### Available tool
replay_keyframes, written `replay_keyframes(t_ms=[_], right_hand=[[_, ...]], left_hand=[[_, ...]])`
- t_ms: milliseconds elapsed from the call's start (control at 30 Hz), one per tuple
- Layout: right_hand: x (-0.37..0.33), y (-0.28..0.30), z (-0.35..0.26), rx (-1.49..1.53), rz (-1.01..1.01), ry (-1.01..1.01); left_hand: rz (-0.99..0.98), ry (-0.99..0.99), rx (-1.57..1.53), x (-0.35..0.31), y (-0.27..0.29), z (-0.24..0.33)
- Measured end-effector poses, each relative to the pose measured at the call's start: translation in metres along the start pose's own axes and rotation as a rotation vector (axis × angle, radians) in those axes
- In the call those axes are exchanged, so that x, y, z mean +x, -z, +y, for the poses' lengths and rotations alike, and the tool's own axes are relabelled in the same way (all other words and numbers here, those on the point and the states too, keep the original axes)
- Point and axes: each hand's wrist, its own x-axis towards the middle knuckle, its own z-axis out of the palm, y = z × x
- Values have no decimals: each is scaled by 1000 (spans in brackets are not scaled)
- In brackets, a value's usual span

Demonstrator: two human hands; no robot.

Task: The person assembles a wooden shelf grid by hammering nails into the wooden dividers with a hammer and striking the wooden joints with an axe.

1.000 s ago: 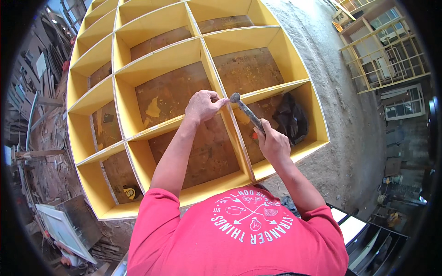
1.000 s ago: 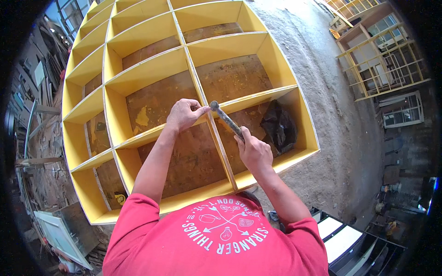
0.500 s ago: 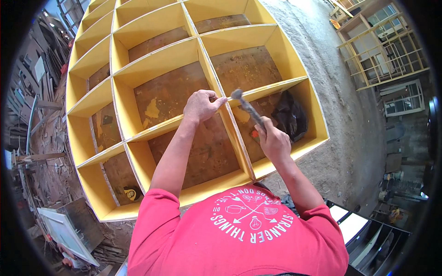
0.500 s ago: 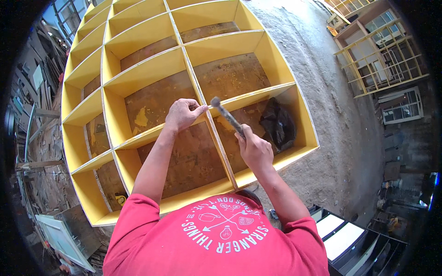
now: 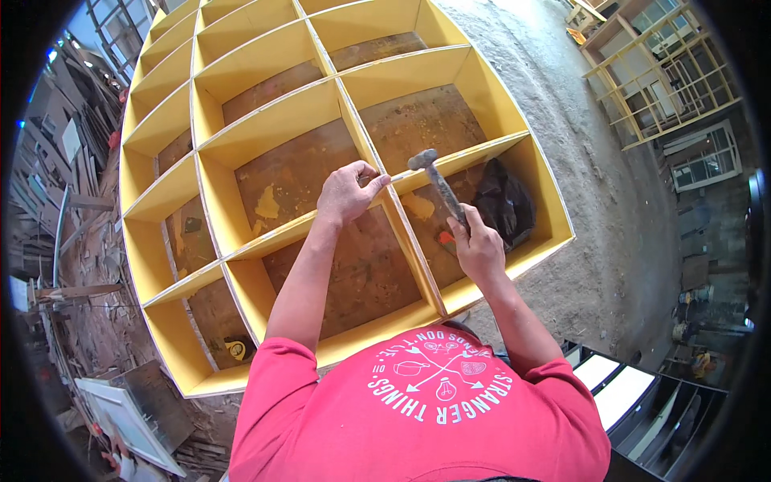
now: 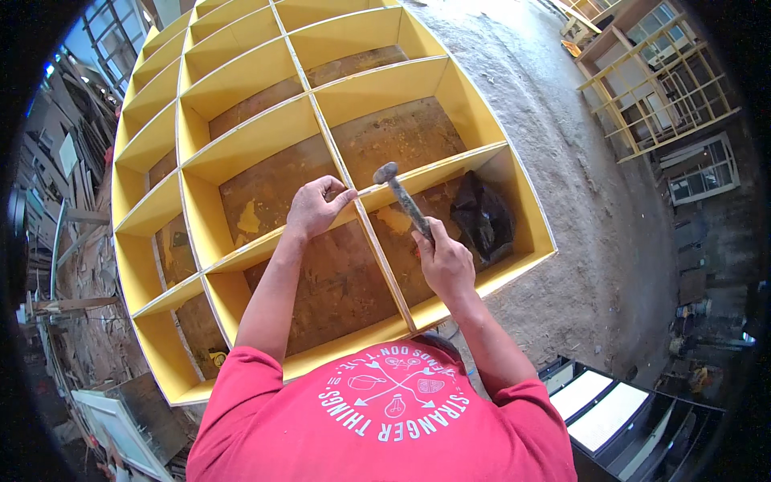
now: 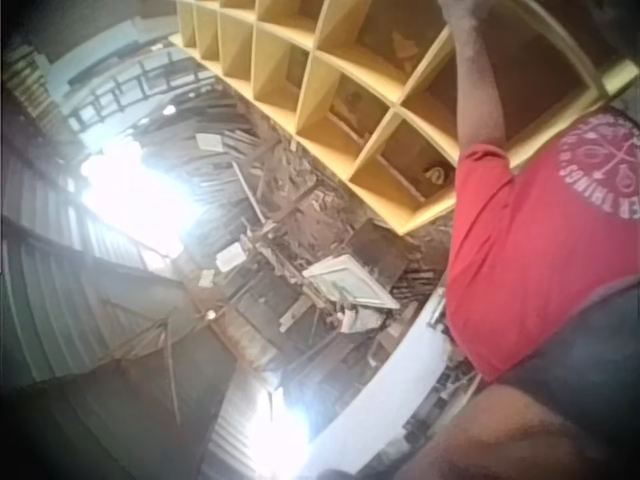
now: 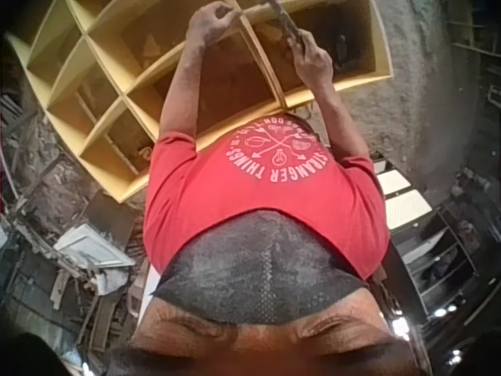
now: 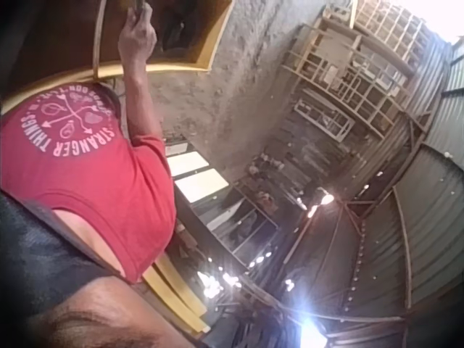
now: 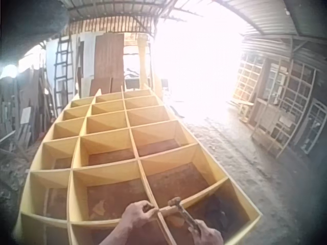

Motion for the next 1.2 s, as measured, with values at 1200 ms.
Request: replay_keyframes(t_ms=[1200], right_hand=[[53,-48,-32,840,-317,-122]], left_hand=[[-79,-60,-303,-50,14,31]])
